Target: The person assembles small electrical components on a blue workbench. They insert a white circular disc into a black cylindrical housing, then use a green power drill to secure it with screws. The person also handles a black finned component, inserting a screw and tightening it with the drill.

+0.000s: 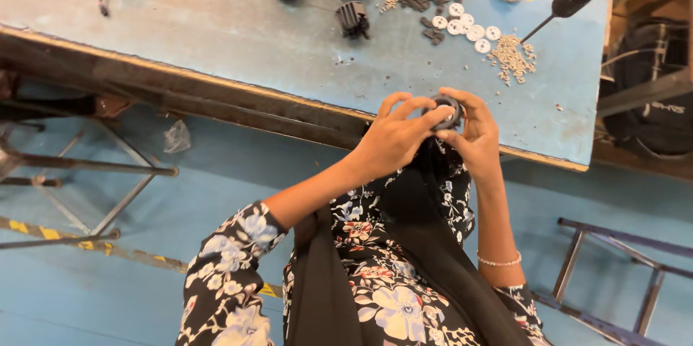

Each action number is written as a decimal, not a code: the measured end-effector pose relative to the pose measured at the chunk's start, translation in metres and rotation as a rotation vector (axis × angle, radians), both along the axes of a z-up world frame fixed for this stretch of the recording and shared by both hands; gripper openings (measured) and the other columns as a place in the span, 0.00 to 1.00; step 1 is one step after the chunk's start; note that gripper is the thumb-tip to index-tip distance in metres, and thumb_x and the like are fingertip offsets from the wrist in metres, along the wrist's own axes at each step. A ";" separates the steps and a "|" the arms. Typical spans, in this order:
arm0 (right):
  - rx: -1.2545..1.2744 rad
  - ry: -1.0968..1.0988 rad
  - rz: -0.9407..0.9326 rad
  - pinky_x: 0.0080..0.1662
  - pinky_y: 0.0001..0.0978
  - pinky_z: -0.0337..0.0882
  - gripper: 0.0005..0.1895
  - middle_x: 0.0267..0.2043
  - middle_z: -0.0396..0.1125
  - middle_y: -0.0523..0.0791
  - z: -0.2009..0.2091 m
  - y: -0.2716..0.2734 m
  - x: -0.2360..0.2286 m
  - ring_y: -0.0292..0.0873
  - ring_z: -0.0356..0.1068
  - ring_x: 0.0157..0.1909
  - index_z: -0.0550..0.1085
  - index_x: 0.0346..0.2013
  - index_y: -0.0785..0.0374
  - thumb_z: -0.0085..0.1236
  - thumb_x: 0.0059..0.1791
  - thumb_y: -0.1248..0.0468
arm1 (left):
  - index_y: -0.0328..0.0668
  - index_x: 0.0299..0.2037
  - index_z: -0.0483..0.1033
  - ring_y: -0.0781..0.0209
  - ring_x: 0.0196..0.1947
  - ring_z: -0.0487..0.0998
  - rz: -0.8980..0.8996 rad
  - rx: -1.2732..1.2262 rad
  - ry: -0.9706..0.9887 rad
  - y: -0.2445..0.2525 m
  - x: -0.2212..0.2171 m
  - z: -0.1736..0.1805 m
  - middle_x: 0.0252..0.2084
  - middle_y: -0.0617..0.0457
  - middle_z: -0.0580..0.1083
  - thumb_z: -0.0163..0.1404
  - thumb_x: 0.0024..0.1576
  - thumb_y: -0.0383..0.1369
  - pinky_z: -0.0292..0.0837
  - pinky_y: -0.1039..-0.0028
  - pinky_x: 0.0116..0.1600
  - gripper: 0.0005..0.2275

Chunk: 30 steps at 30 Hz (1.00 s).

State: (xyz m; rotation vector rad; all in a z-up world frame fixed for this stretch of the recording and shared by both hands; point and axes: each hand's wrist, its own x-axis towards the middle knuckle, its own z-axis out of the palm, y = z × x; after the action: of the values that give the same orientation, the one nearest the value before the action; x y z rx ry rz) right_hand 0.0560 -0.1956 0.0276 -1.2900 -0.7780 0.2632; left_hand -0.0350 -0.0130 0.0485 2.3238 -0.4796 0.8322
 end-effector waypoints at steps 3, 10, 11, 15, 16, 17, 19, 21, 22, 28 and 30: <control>-0.124 -0.044 0.017 0.67 0.36 0.68 0.29 0.69 0.64 0.50 0.000 0.010 0.011 0.42 0.65 0.65 0.64 0.61 0.64 0.66 0.48 0.70 | 0.46 0.65 0.69 0.56 0.62 0.70 0.032 0.071 0.039 0.010 0.011 -0.013 0.53 0.52 0.73 0.51 0.52 0.18 0.55 0.58 0.70 0.28; -0.610 -0.509 -0.208 0.62 0.42 0.67 0.24 0.60 0.70 0.47 0.021 0.001 0.008 0.50 0.68 0.61 0.72 0.54 0.64 0.68 0.45 0.66 | 0.45 0.65 0.64 0.56 0.61 0.69 0.007 0.130 0.043 0.001 0.017 -0.027 0.55 0.55 0.75 0.51 0.52 0.19 0.51 0.53 0.70 0.28; -0.635 -0.564 -0.216 0.61 0.43 0.67 0.24 0.61 0.69 0.48 0.025 0.000 0.007 0.53 0.67 0.62 0.72 0.53 0.65 0.67 0.44 0.66 | 0.44 0.65 0.63 0.55 0.61 0.69 0.010 0.146 0.049 -0.002 0.018 -0.027 0.53 0.54 0.75 0.51 0.52 0.20 0.51 0.52 0.71 0.28; -0.728 -0.723 -0.264 0.60 0.46 0.67 0.22 0.61 0.67 0.50 0.040 -0.001 0.001 0.57 0.66 0.62 0.74 0.51 0.66 0.65 0.43 0.66 | 0.44 0.64 0.61 0.54 0.60 0.69 0.079 0.230 0.088 -0.012 0.021 -0.022 0.46 0.54 0.76 0.52 0.52 0.22 0.50 0.49 0.72 0.27; -0.753 -0.746 -0.281 0.60 0.46 0.67 0.22 0.61 0.67 0.50 0.042 0.000 -0.001 0.57 0.66 0.61 0.74 0.51 0.66 0.65 0.43 0.65 | 0.44 0.64 0.61 0.54 0.60 0.70 0.076 0.234 0.094 -0.011 0.020 -0.022 0.46 0.54 0.75 0.52 0.51 0.21 0.49 0.48 0.72 0.28; -0.760 -0.754 -0.281 0.59 0.46 0.67 0.22 0.60 0.67 0.50 0.043 0.000 -0.002 0.56 0.66 0.61 0.74 0.51 0.66 0.65 0.42 0.65 | 0.43 0.64 0.61 0.54 0.59 0.70 0.073 0.235 0.097 -0.012 0.020 -0.021 0.45 0.54 0.75 0.52 0.51 0.21 0.49 0.48 0.72 0.28; -0.775 -0.772 -0.280 0.58 0.46 0.67 0.23 0.60 0.68 0.49 0.046 0.001 -0.002 0.56 0.66 0.61 0.74 0.51 0.65 0.65 0.41 0.65 | 0.44 0.64 0.60 0.54 0.59 0.70 0.078 0.245 0.101 -0.013 0.019 -0.020 0.44 0.55 0.75 0.52 0.52 0.21 0.48 0.49 0.73 0.28; -0.794 -0.755 -0.271 0.58 0.45 0.67 0.23 0.59 0.68 0.48 0.048 0.001 -0.005 0.55 0.66 0.61 0.74 0.50 0.65 0.65 0.41 0.65 | 0.45 0.65 0.60 0.55 0.59 0.70 0.090 0.261 0.109 -0.013 0.017 -0.017 0.44 0.55 0.75 0.52 0.54 0.21 0.47 0.49 0.73 0.28; -0.806 -0.743 -0.266 0.58 0.45 0.67 0.23 0.59 0.68 0.48 0.049 0.002 -0.004 0.55 0.66 0.61 0.74 0.50 0.65 0.65 0.41 0.64 | 0.45 0.66 0.60 0.55 0.59 0.70 0.096 0.272 0.098 -0.012 0.017 -0.016 0.44 0.55 0.75 0.52 0.53 0.21 0.47 0.49 0.73 0.28; -0.814 -0.709 -0.198 0.59 0.43 0.67 0.23 0.59 0.68 0.48 0.050 0.001 0.006 0.55 0.66 0.62 0.74 0.50 0.66 0.65 0.41 0.65 | 0.48 0.71 0.57 0.56 0.61 0.69 0.136 0.286 0.048 -0.014 0.016 -0.021 0.49 0.56 0.75 0.52 0.53 0.23 0.44 0.50 0.74 0.33; -0.813 -0.715 -0.160 0.60 0.43 0.67 0.23 0.59 0.68 0.48 0.051 0.000 0.010 0.55 0.66 0.62 0.74 0.51 0.67 0.65 0.42 0.65 | 0.49 0.72 0.57 0.57 0.62 0.69 0.157 0.304 0.042 -0.014 0.015 -0.025 0.50 0.57 0.74 0.51 0.54 0.23 0.43 0.49 0.74 0.32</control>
State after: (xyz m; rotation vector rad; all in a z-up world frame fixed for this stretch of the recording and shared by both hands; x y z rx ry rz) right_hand 0.0660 -0.1953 0.0784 -2.2654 -1.2222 -0.0418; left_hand -0.0199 -0.0268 0.0232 2.6818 -0.4353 0.8287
